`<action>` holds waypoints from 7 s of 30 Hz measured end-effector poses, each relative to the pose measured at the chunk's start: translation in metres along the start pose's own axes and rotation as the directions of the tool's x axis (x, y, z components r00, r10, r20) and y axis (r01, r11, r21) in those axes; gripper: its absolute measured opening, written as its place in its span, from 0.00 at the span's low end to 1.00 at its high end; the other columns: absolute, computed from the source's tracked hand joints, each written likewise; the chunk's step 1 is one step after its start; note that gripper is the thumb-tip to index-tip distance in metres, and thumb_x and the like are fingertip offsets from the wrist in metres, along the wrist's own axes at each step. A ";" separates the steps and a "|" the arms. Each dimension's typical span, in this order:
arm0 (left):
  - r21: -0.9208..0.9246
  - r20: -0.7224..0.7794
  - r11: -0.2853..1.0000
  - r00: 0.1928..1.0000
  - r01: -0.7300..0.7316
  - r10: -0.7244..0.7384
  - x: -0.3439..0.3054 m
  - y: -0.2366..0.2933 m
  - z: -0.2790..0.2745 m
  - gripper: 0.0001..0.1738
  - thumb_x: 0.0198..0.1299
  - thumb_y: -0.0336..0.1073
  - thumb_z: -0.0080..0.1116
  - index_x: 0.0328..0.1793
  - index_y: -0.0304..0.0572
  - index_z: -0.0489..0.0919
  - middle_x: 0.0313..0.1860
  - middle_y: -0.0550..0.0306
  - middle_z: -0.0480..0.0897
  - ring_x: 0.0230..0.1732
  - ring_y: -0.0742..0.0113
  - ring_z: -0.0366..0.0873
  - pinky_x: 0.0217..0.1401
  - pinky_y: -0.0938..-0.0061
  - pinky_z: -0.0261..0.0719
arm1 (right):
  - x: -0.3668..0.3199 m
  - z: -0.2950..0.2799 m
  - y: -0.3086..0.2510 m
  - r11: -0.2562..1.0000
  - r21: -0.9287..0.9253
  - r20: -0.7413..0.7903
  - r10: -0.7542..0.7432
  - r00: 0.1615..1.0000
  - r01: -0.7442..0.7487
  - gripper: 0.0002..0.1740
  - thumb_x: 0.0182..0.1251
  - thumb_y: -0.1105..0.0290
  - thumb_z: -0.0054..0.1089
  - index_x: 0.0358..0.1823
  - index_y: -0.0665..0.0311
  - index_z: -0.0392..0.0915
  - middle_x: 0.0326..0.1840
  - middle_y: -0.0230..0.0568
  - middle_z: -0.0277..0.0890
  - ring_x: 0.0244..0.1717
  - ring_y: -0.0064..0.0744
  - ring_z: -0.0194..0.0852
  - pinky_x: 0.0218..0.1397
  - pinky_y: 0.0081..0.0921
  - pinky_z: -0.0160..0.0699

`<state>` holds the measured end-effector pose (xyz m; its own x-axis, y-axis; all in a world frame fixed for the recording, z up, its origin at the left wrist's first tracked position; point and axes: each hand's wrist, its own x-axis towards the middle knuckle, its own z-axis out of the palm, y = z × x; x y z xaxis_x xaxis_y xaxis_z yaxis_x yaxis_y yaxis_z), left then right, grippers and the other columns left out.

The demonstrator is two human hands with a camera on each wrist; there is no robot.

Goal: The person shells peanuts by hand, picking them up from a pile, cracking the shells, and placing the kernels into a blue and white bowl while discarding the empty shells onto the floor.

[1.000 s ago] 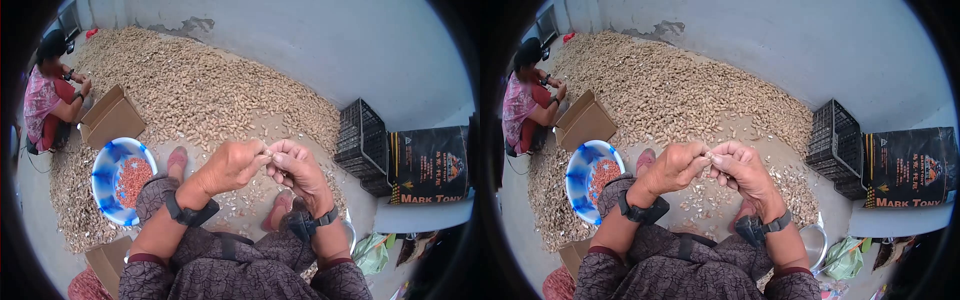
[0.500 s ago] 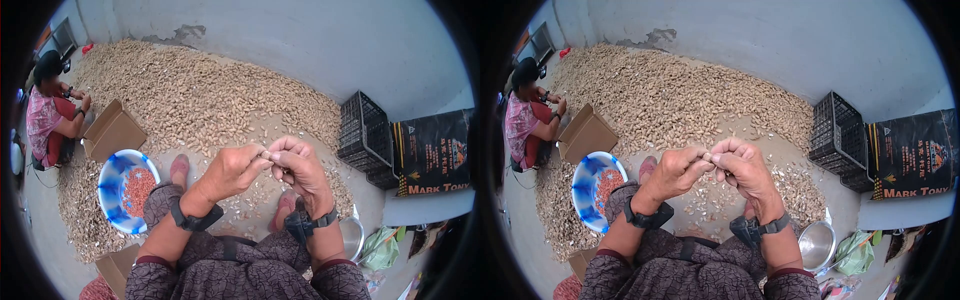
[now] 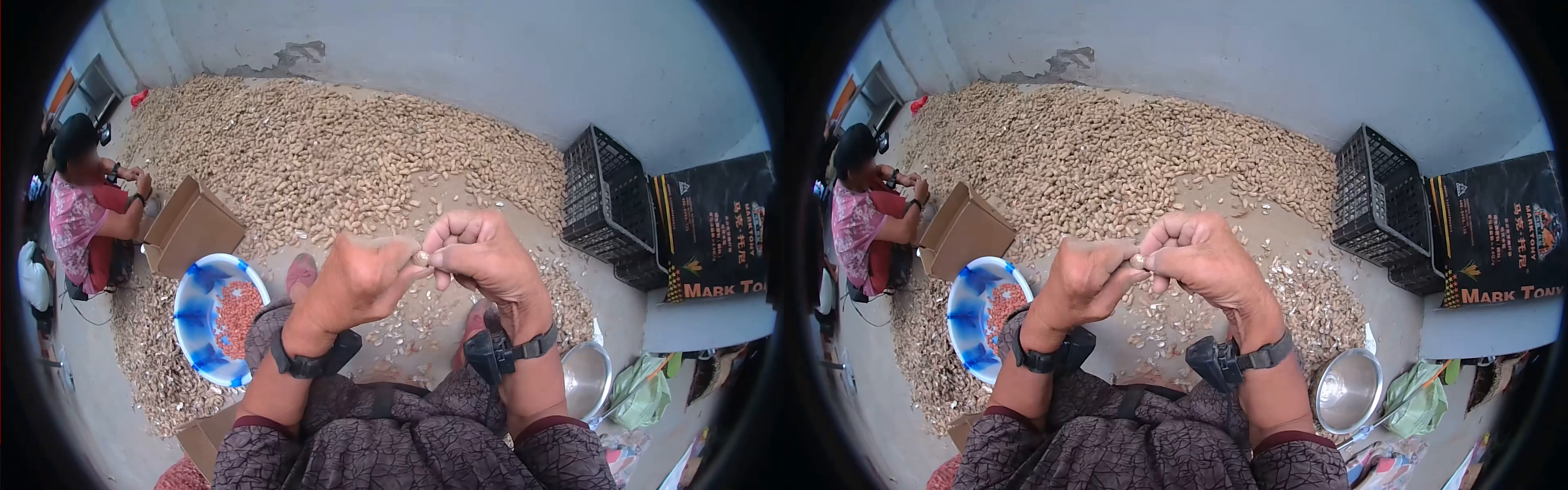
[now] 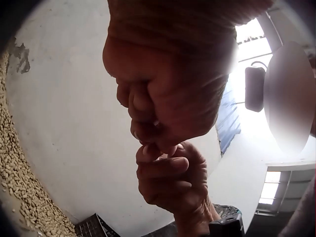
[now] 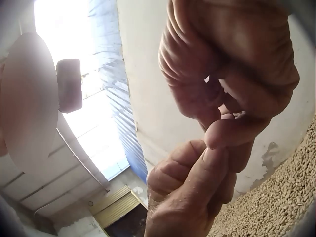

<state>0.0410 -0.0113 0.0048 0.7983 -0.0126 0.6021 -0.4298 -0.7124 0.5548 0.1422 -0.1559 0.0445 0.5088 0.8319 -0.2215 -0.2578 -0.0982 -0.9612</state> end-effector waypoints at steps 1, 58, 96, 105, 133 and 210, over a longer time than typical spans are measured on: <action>0.108 0.044 0.994 0.999 -0.027 0.022 -0.002 0.001 0.000 0.07 0.49 0.31 0.57 0.30 0.38 0.71 0.15 0.53 0.70 0.16 0.57 0.71 0.18 0.69 0.67 | 0.000 0.001 -0.002 0.998 -0.055 -0.024 0.004 1.000 -0.005 0.04 0.47 0.76 0.54 0.25 0.70 0.74 0.17 0.33 0.72 0.17 0.16 0.69 0.16 0.10 0.60; -0.091 -0.387 0.982 0.902 0.166 -0.189 0.015 0.002 0.049 0.10 0.60 0.33 0.48 0.31 0.33 0.72 0.18 0.55 0.72 0.15 0.67 0.69 0.17 0.75 0.65 | 0.007 -0.005 0.021 0.902 0.390 -0.301 -0.065 0.951 0.185 0.03 0.47 0.80 0.48 0.20 0.71 0.71 0.15 0.38 0.68 0.14 0.22 0.67 0.14 0.15 0.64; -0.953 0.303 -0.150 0.839 0.263 -0.452 0.015 -0.004 0.045 0.13 0.65 0.40 0.41 0.43 0.37 0.70 0.20 0.61 0.67 0.10 0.83 0.51 0.13 0.91 0.50 | -0.003 -0.020 -0.001 0.933 -0.297 -0.422 -0.321 0.848 0.205 0.10 0.53 0.75 0.57 0.37 0.71 0.77 0.23 0.30 0.74 0.22 0.11 0.64 0.23 0.12 0.63; -0.985 0.071 0.084 0.808 0.148 -0.584 0.010 -0.009 0.049 0.11 0.61 0.31 0.45 0.48 0.36 0.72 0.24 0.59 0.73 0.13 0.84 0.57 0.14 0.91 0.52 | 0.008 -0.008 0.009 0.983 0.039 -0.241 -0.165 0.956 0.180 0.08 0.55 0.72 0.57 0.31 0.71 0.77 0.22 0.32 0.74 0.17 0.11 0.62 0.16 0.08 0.56; -0.944 0.225 0.066 0.777 0.323 -0.588 0.009 -0.008 0.044 0.11 0.63 0.33 0.43 0.44 0.34 0.74 0.25 0.58 0.76 0.11 0.86 0.55 0.12 0.90 0.50 | 0.015 0.002 0.016 0.934 -0.190 -0.244 -0.345 0.906 0.304 0.09 0.52 0.82 0.50 0.36 0.71 0.76 0.23 0.33 0.73 0.22 0.16 0.70 0.24 0.13 0.68; -0.938 0.340 -0.151 0.735 0.313 -0.587 0.005 -0.017 0.030 0.12 0.60 0.36 0.49 0.43 0.34 0.73 0.22 0.63 0.73 0.15 0.84 0.61 0.13 0.92 0.56 | 0.019 0.002 0.010 0.956 0.265 -0.086 -0.109 0.990 0.128 0.09 0.60 0.70 0.48 0.33 0.69 0.72 0.19 0.36 0.73 0.13 0.14 0.63 0.10 0.07 0.53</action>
<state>0.0648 -0.0201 -0.0184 0.9824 0.1699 -0.0781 -0.0805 0.7613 0.6434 0.1473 -0.1395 0.0307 0.6026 0.7876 -0.1287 -0.3986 0.1573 -0.9035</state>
